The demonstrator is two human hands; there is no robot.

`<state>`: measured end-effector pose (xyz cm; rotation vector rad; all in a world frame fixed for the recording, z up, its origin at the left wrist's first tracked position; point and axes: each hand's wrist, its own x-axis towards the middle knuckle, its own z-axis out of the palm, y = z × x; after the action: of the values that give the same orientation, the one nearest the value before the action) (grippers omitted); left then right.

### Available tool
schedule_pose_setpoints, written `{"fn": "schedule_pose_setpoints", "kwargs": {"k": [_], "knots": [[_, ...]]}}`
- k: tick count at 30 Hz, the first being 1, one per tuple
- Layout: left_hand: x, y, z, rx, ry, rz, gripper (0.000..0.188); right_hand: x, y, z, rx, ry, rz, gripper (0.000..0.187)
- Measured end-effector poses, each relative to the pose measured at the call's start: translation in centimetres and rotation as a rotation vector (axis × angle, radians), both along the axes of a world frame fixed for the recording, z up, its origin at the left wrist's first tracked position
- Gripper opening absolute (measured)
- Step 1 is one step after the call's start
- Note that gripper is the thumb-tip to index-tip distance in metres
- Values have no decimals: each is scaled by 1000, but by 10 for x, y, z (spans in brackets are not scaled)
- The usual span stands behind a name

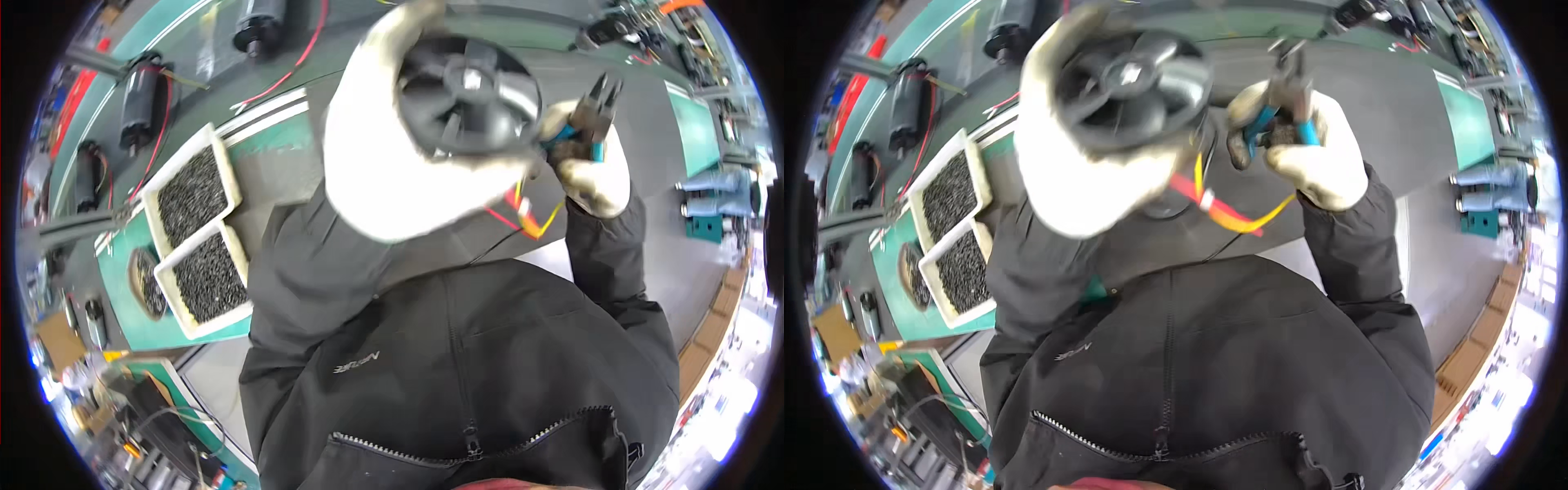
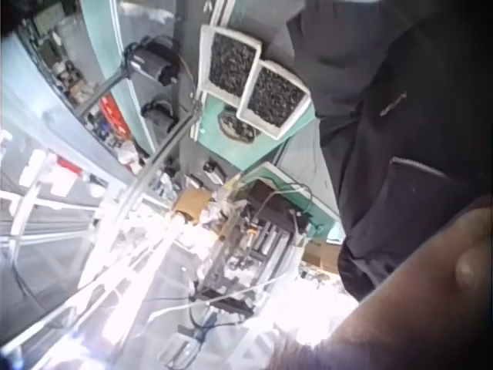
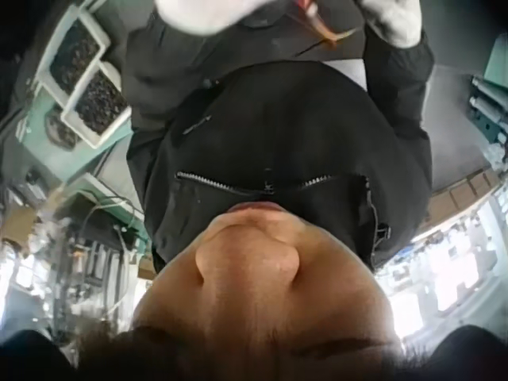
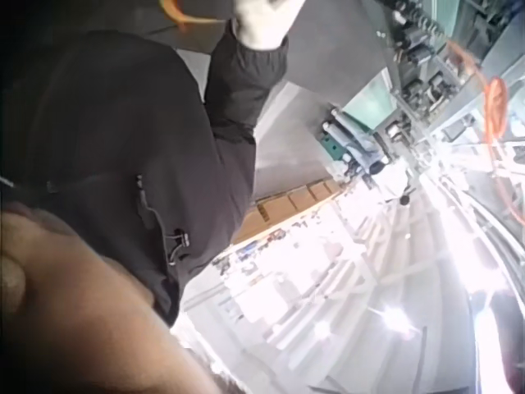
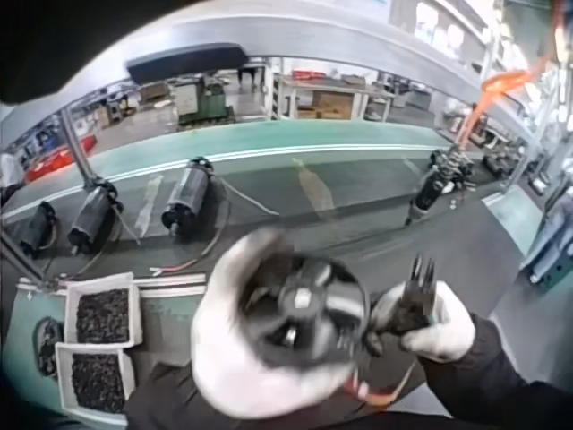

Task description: Assembling fan and motor components on a production line using hand tools.

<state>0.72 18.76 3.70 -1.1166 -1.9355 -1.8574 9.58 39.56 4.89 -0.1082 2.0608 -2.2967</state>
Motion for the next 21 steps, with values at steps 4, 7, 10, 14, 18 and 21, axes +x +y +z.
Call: {"fn": "schedule_pose_setpoints", "kwargs": {"k": [4, 7, 10, 14, 18, 21], "knots": [[7, -19, 1, 43, 112, -123, 100, -7, 3, 68, 931, 439, 84, 54], [4, -12, 2, 63, 142, -209, 102, -14, -7, 114, 1357, 457, 181, 56], [5, -5, -4, 130, 136, -236, 99, -15, -17, 141, 1158, 478, 296, 52], [12, -16, 0, -24, 122, -276, 87, -5, -19, 147, 1216, 544, 338, 49], [-6, -12, -16, -43, 425, -116, 68, 5, -20, 139, 1352, 669, 330, 46], [-9, -7, -14, -47, 721, 15, 57, 5, -15, 135, 1418, 797, 330, 44]]}}
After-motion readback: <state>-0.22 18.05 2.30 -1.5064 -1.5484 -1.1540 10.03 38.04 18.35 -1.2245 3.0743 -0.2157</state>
